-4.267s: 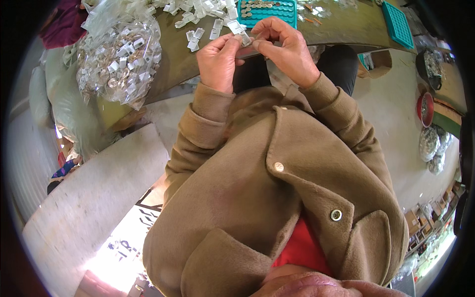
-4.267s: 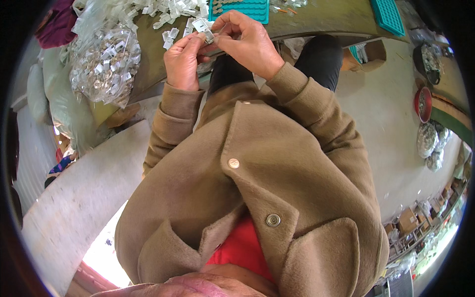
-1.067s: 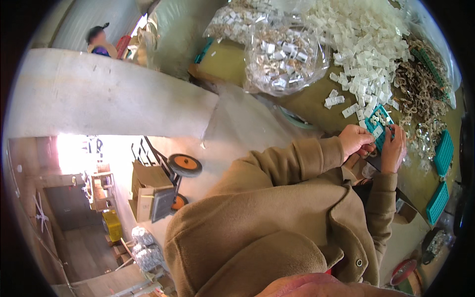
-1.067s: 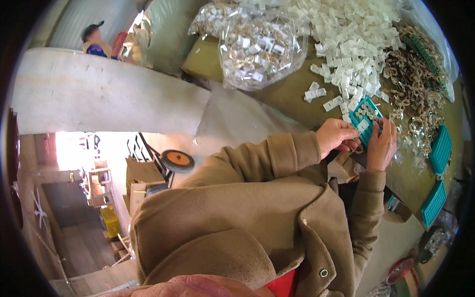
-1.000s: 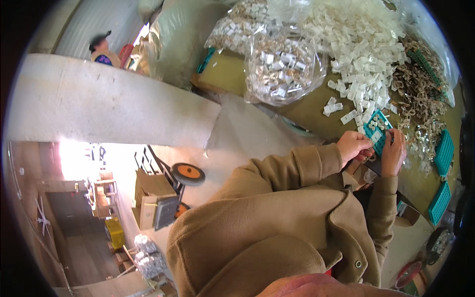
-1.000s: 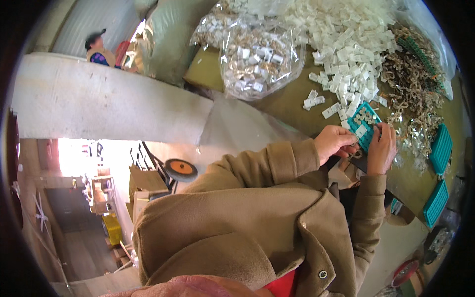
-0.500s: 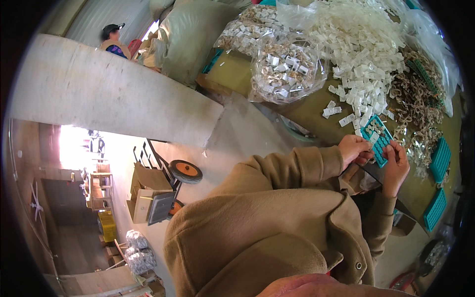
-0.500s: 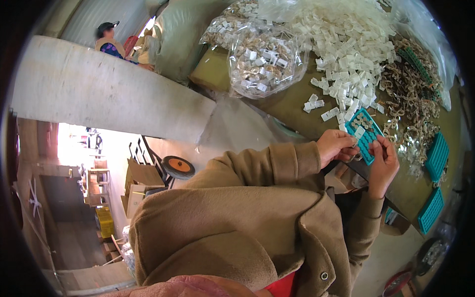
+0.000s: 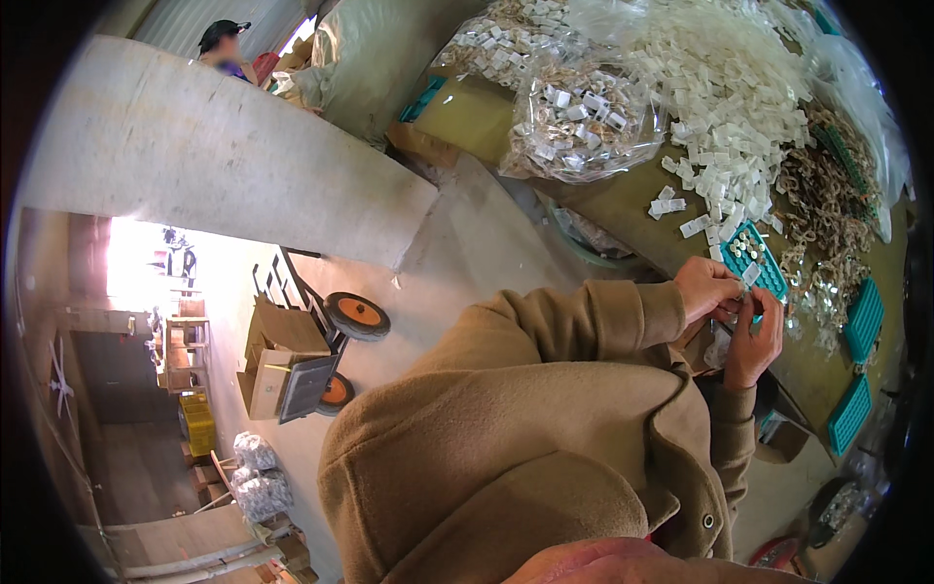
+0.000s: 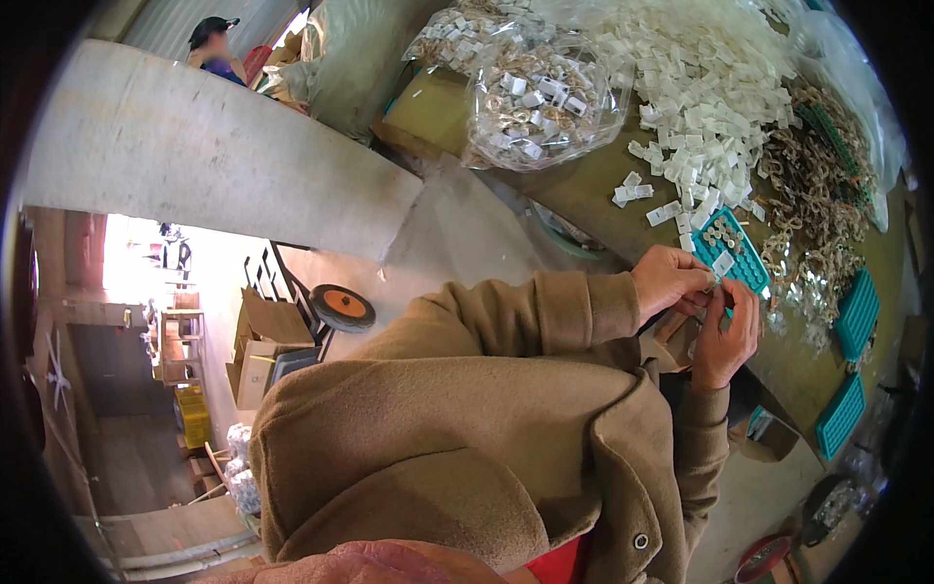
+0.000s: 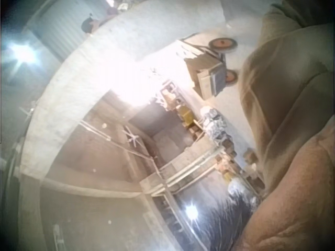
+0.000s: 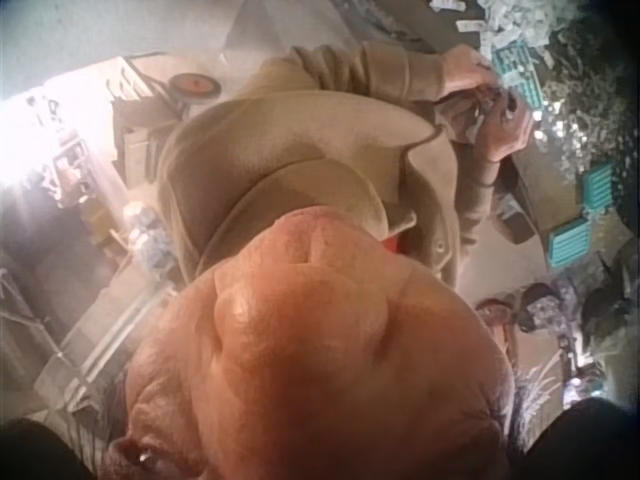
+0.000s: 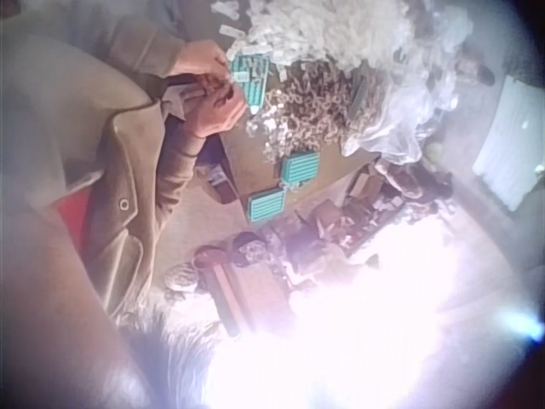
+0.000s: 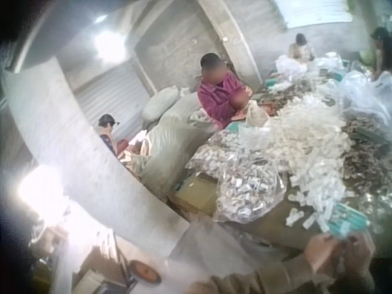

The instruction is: The person repeatedly picks small white rectangular components and metallic rings from a table, inserts the rings into the components, and places the assembled units into a blue tray. The person occasionally uses a red light to illuminate the components during assembly.

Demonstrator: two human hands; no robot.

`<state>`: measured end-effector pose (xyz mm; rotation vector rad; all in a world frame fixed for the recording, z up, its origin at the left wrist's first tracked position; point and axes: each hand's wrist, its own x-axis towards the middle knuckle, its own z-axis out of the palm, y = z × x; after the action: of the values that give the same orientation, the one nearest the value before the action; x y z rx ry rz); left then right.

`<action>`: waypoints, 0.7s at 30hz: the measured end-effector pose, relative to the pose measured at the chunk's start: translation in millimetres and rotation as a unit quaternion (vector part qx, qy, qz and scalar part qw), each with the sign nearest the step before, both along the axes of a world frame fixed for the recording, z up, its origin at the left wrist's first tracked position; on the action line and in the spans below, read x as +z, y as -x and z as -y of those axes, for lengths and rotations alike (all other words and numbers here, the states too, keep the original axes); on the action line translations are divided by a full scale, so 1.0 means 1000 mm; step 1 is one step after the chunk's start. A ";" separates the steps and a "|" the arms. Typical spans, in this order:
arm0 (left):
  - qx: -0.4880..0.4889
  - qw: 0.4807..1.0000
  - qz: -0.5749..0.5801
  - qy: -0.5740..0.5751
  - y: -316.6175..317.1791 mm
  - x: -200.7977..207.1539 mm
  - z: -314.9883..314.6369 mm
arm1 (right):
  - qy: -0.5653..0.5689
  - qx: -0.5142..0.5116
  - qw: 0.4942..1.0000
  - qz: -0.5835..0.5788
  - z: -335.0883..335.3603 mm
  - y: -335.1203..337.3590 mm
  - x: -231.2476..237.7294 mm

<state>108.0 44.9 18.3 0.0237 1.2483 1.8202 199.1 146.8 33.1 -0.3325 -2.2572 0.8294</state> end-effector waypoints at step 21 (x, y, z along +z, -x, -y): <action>0.028 0.993 -0.034 -0.106 -0.008 -0.011 0.011 | -0.100 0.030 0.995 -0.009 0.010 0.004 0.005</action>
<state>116.3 33.6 7.8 0.1708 1.1065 2.0077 195.6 137.1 38.6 -0.1651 -2.3184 0.6267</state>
